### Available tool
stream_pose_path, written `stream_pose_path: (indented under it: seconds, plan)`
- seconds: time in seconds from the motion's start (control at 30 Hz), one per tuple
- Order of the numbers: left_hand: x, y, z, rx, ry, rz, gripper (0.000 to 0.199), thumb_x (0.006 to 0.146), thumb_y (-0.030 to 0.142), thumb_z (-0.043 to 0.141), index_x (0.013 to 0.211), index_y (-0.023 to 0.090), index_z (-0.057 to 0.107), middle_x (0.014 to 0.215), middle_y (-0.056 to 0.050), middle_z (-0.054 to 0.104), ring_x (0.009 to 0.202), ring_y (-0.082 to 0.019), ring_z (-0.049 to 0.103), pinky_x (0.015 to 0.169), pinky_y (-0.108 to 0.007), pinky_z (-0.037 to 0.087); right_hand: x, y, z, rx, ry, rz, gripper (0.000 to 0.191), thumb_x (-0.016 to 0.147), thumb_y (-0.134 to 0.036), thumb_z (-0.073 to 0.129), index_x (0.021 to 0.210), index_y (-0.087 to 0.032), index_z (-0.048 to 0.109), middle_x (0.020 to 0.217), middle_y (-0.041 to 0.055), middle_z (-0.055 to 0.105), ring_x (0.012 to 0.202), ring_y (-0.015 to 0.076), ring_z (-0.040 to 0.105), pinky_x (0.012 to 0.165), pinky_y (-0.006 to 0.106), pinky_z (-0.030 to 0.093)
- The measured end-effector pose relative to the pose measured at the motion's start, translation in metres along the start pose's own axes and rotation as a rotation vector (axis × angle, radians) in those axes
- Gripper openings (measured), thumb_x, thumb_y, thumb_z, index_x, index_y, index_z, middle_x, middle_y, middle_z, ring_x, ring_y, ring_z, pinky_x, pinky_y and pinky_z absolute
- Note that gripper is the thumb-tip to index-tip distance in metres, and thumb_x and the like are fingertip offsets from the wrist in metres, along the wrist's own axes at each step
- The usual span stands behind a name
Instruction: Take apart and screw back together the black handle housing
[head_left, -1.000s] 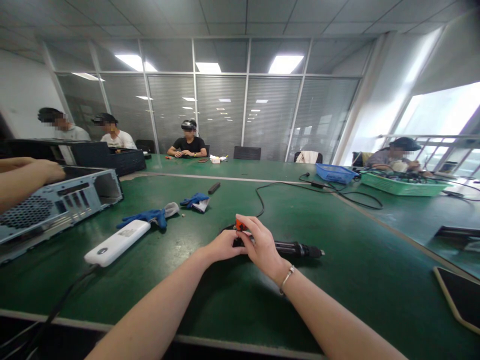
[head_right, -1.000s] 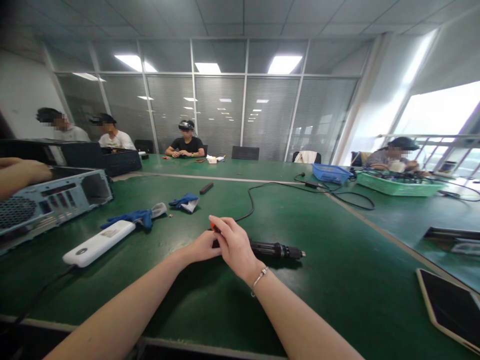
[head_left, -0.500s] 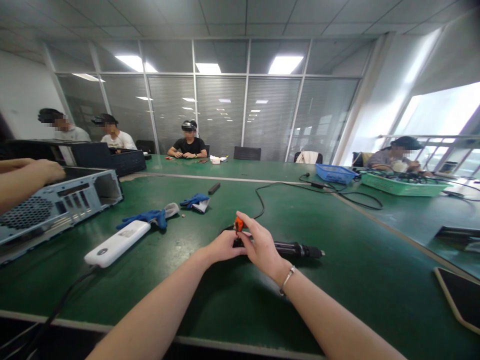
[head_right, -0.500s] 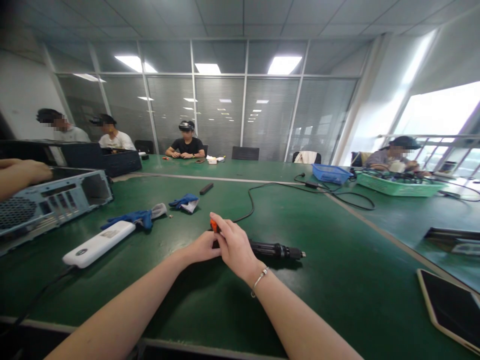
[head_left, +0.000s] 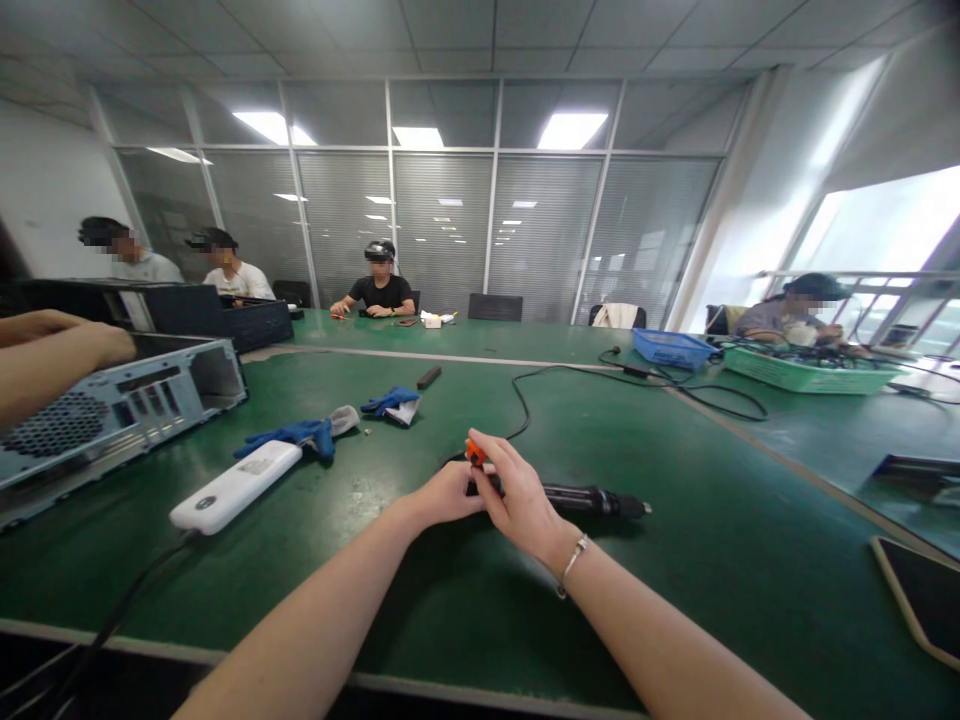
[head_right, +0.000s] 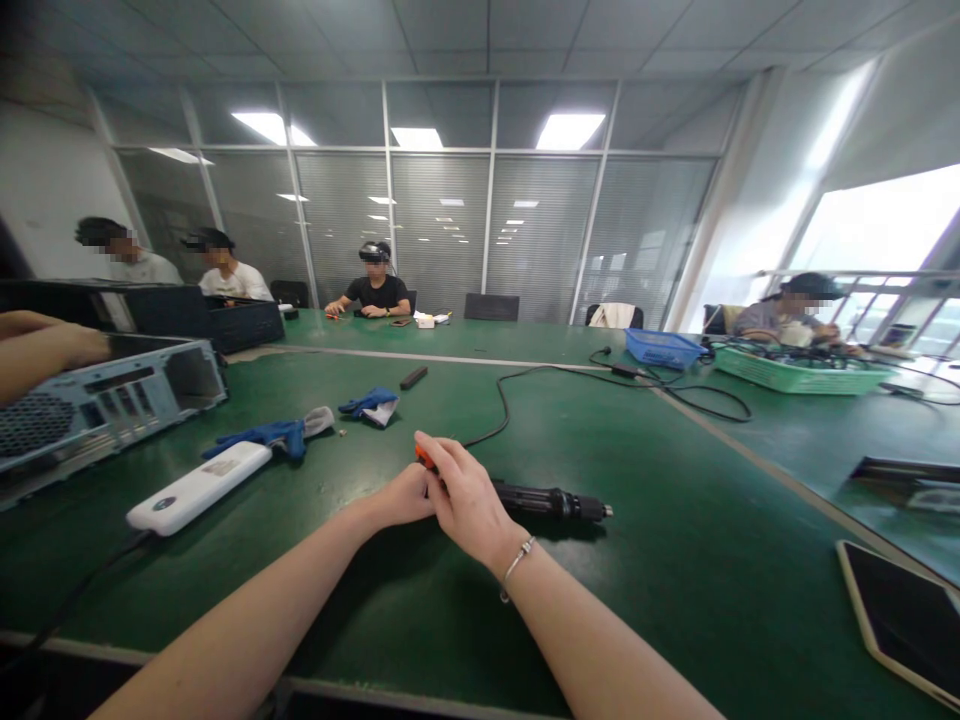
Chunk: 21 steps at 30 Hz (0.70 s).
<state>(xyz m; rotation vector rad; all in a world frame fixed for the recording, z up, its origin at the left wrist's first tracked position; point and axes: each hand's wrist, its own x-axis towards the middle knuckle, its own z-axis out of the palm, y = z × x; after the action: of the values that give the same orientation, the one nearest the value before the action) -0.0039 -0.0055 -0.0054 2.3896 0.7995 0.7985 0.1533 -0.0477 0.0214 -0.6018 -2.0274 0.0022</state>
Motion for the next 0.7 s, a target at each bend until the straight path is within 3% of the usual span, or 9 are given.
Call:
stream_pose_path:
  seconds: [0.13,0.33,0.5,0.7]
  plan:
    - [-0.0001,0.0005,-0.0005,0.009,0.005,-0.003,0.014,0.078,0.015,0.064,0.090,0.012,0.070,0.094,-0.005,0.072,0.092,-0.021,0.066,0.088,-0.029,0.050,-0.0005,0.0042,0.0009,-0.065,0.041,0.061,0.052,0.090,-0.016,0.051,0.139,-0.029,0.039,0.110,0.0094,0.057,0.099,0.0217,0.059,0.086,0.039,0.054]
    - [0.0004,-0.0013,0.0006,0.031,-0.005,-0.016,0.014,0.078,0.011,0.061,0.089,0.011,0.069,0.091,-0.004,0.072,0.090,-0.020,0.065,0.086,-0.028,0.050,0.0000,0.0019,0.0001,0.028,-0.004,0.004,0.059,0.090,-0.010,0.045,0.144,-0.027,0.031,0.120,0.0096,0.057,0.106,0.0199,0.059,0.091,0.036,0.052]
    - [0.0008,-0.0005,-0.0006,0.040,-0.006,-0.013,0.016,0.079,0.015,0.063,0.094,0.012,0.069,0.098,-0.005,0.071,0.091,-0.020,0.065,0.088,-0.029,0.049,-0.0003,0.0036,0.0015,-0.011,0.040,0.057,0.052,0.088,-0.015,0.053,0.138,-0.028,0.042,0.113,0.0091,0.059,0.102,0.0213,0.060,0.089,0.039,0.054]
    - [0.0004,0.0029,-0.0025,0.031,-0.016,-0.069,0.023,0.080,0.024,0.068,0.100,0.013,0.069,0.097,-0.005,0.072,0.091,-0.021,0.065,0.088,-0.030,0.049,0.0004,0.0024,0.0007,0.034,0.075,0.058,0.056,0.092,-0.011,0.042,0.144,-0.028,0.032,0.114,0.0079,0.062,0.104,0.0187,0.062,0.090,0.036,0.054]
